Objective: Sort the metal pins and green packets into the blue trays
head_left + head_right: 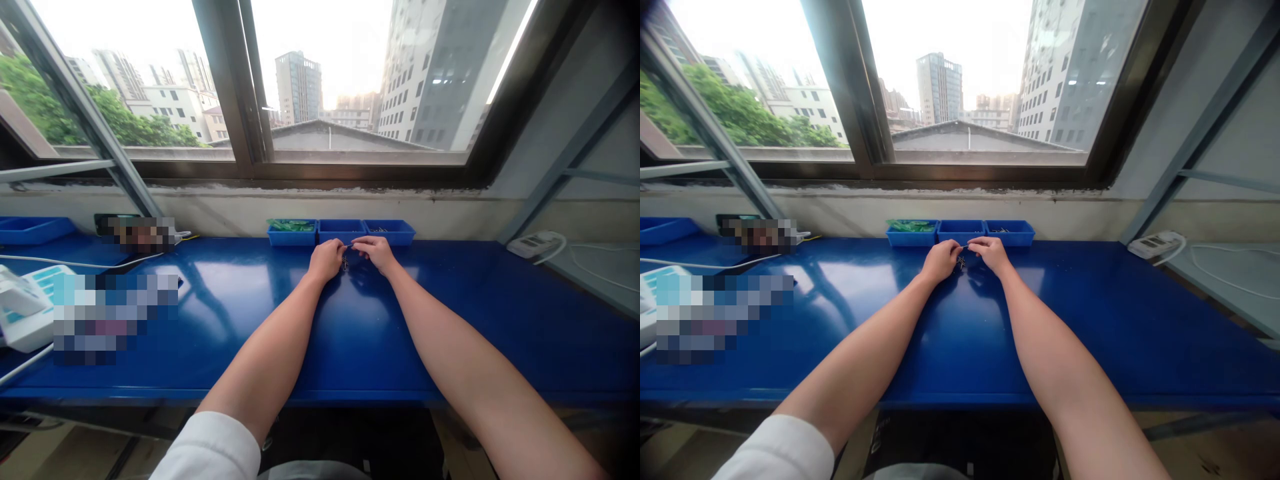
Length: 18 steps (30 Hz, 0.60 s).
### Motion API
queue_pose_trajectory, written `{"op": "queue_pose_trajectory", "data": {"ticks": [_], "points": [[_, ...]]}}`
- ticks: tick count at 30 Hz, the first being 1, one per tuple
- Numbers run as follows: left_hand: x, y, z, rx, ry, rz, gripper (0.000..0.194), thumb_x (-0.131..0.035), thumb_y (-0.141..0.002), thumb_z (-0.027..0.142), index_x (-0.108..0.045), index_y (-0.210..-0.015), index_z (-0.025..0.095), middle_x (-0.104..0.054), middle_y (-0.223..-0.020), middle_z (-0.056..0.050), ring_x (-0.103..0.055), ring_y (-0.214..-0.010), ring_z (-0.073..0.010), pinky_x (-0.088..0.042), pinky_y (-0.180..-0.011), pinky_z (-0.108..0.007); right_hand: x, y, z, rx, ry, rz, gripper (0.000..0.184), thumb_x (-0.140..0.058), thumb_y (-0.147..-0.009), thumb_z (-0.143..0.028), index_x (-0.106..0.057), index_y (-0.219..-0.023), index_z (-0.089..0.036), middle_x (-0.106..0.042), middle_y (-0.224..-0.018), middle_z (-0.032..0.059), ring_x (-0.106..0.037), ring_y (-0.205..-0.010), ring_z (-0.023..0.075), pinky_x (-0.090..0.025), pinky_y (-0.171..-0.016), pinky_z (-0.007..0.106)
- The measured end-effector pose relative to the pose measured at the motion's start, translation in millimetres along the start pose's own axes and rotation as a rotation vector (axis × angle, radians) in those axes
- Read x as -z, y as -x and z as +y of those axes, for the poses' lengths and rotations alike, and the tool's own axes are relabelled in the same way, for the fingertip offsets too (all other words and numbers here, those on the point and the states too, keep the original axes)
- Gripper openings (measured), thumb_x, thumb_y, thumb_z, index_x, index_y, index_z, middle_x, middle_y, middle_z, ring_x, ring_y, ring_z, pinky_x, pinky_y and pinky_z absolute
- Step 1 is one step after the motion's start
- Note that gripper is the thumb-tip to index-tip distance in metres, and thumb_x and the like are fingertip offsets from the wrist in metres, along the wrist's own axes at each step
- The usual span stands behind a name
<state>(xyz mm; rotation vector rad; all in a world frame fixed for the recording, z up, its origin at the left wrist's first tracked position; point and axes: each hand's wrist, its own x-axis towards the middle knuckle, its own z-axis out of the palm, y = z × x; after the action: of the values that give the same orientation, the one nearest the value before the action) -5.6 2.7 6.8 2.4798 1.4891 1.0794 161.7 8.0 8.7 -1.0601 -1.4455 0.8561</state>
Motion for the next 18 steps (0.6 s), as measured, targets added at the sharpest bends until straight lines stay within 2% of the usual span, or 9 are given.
{"op": "queue_pose_trajectory", "data": {"ticks": [3, 6, 9, 11, 13, 18], "points": [[-0.8, -0.4, -0.5, 0.014, 0.001, 0.004, 0.02, -0.047, -0.089, 0.032, -0.061, -0.097, 0.019, -0.066, -0.093, -0.006, -0.06, -0.084, -0.0182, -0.044, -0.073, -0.027, 0.9, -1.8, 1.2, 0.002, 0.026, 0.045, 0.028, -0.066, -0.062, -0.033, -0.072, -0.081, -0.014, -0.07, -0.072, 0.0054, -0.054, -0.056, 0.0132, -0.045, -0.056, 0.027], [-1.6, -0.6, -1.5, 0.033, -0.011, 0.015, 0.024, -0.05, -0.087, 0.031, -0.058, -0.106, 0.018, -0.065, -0.098, -0.007, -0.06, -0.089, -0.0187, -0.045, -0.077, -0.028, 4.1, -3.7, 2.2, 0.031, 0.102, 0.196, 0.036, -0.061, -0.066, -0.031, -0.071, -0.095, -0.014, -0.071, -0.089, 0.0074, -0.06, -0.068, 0.0168, -0.049, -0.066, 0.03], [-2.7, -0.3, -2.6, 0.056, -0.063, -0.002, 0.025, -0.051, -0.085, 0.03, -0.059, -0.105, 0.018, -0.064, -0.1, -0.007, -0.059, -0.092, -0.0199, -0.045, -0.079, -0.029, 8.3, -3.7, 1.9, 0.056, 0.363, 0.4, 0.043, -0.053, -0.07, -0.025, -0.066, -0.11, -0.015, -0.069, -0.103, 0.0077, -0.06, -0.085, 0.0198, -0.047, -0.082, 0.034], [-3.1, 0.2, -2.8, 0.075, -0.115, -0.035, 0.025, -0.051, -0.084, 0.032, -0.062, -0.101, 0.018, -0.063, -0.101, -0.008, -0.059, -0.093, -0.0211, -0.046, -0.079, -0.03, 9.8, -2.4, 0.6, 0.052, 0.585, 0.482, 0.047, -0.051, -0.072, -0.023, -0.063, -0.116, -0.017, -0.067, -0.108, 0.0078, -0.054, -0.099, 0.0231, -0.042, -0.091, 0.038], [-2.6, 0.6, -2.2, 0.091, -0.164, -0.07, 0.026, -0.052, -0.082, 0.035, -0.064, -0.098, 0.018, -0.062, -0.101, -0.008, -0.058, -0.095, -0.0227, -0.046, -0.08, -0.031, 9.7, -0.9, -0.7, 0.019, 0.746, 0.503, 0.05, -0.05, -0.073, -0.024, -0.059, -0.122, -0.019, -0.064, -0.114, 0.0077, -0.046, -0.109, 0.0259, -0.036, -0.096, 0.043], [0.8, 1.0, 1.1, 0.116, -0.205, -0.125, 0.03, -0.053, -0.08, 0.041, -0.067, -0.095, 0.019, -0.062, -0.098, -0.008, -0.057, -0.096, -0.0239, -0.046, -0.082, -0.032, 9.2, -0.5, 1.4, -0.132, 0.928, 0.44, 0.061, -0.051, -0.074, -0.031, -0.045, -0.135, -0.022, -0.045, -0.138, 0.0075, -0.036, -0.115, 0.0305, -0.031, -0.095, 0.05]]}}
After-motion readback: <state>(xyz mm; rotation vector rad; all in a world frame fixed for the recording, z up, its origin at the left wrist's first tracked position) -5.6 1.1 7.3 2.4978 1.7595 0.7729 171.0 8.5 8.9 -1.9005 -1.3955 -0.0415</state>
